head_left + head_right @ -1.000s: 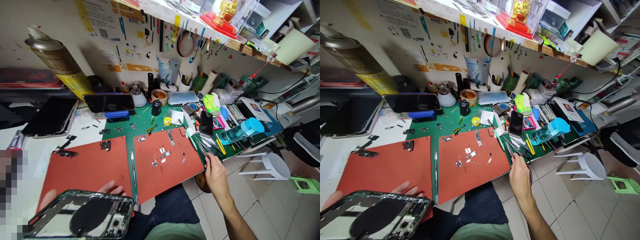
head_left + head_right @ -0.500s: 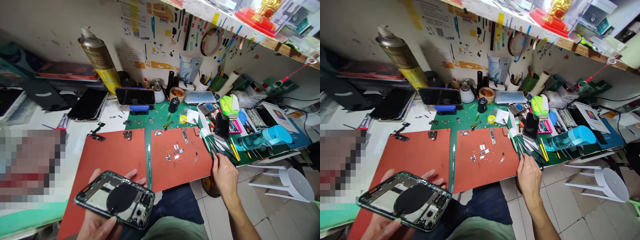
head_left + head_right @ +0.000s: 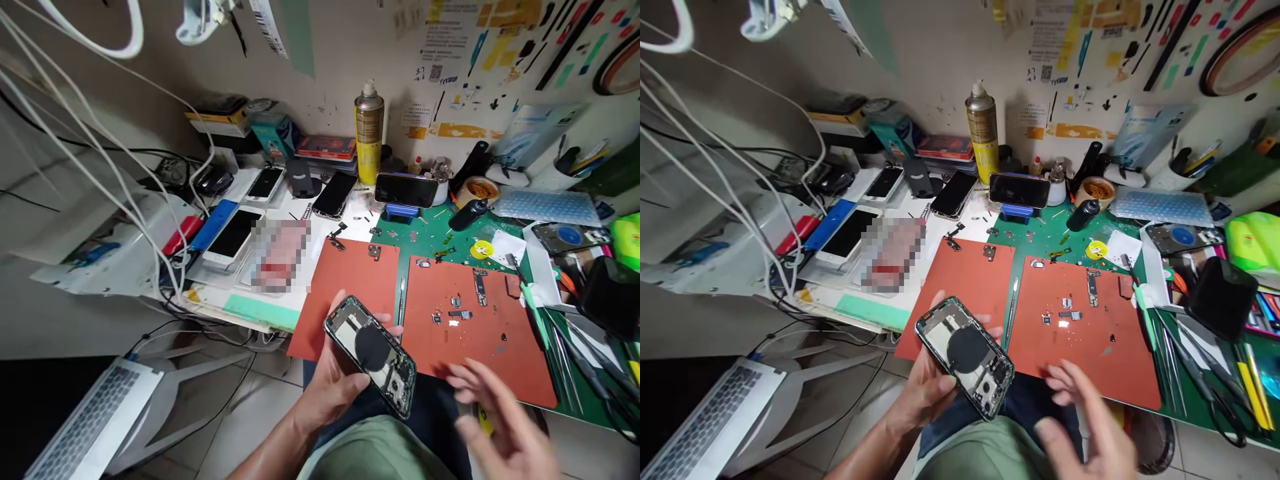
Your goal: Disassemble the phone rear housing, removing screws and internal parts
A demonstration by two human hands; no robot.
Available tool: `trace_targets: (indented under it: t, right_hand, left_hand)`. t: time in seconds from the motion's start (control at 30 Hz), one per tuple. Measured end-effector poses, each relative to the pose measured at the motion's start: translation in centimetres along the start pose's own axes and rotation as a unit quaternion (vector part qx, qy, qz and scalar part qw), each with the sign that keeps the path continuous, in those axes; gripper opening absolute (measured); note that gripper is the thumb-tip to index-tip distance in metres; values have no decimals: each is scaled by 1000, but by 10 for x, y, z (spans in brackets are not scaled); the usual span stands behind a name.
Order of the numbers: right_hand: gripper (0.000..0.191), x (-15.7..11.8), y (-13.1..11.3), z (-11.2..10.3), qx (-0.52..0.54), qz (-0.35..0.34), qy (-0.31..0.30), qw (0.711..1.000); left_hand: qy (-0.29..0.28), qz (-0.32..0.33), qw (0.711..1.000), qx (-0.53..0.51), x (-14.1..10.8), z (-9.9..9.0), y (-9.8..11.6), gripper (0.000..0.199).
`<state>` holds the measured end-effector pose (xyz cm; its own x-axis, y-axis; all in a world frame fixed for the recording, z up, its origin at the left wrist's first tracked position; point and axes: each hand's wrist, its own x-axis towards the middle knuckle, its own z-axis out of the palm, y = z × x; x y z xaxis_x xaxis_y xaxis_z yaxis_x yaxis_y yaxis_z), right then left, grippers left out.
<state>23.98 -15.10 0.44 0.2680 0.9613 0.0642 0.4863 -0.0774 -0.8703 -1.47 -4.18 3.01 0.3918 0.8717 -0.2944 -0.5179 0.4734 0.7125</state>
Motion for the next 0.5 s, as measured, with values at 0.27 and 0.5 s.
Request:
trace_targets:
  t: [0.27,0.5]
  right_hand:
    - [90,-6,-57,66,171,178,-43,968]
    - [88,-10,-69,64,59,79,12,995]
  left_hand:
    - [-66,43,994,-74,0,-4,-15,133]
    - [-71,27,991,-108,1,-5,-8,124]
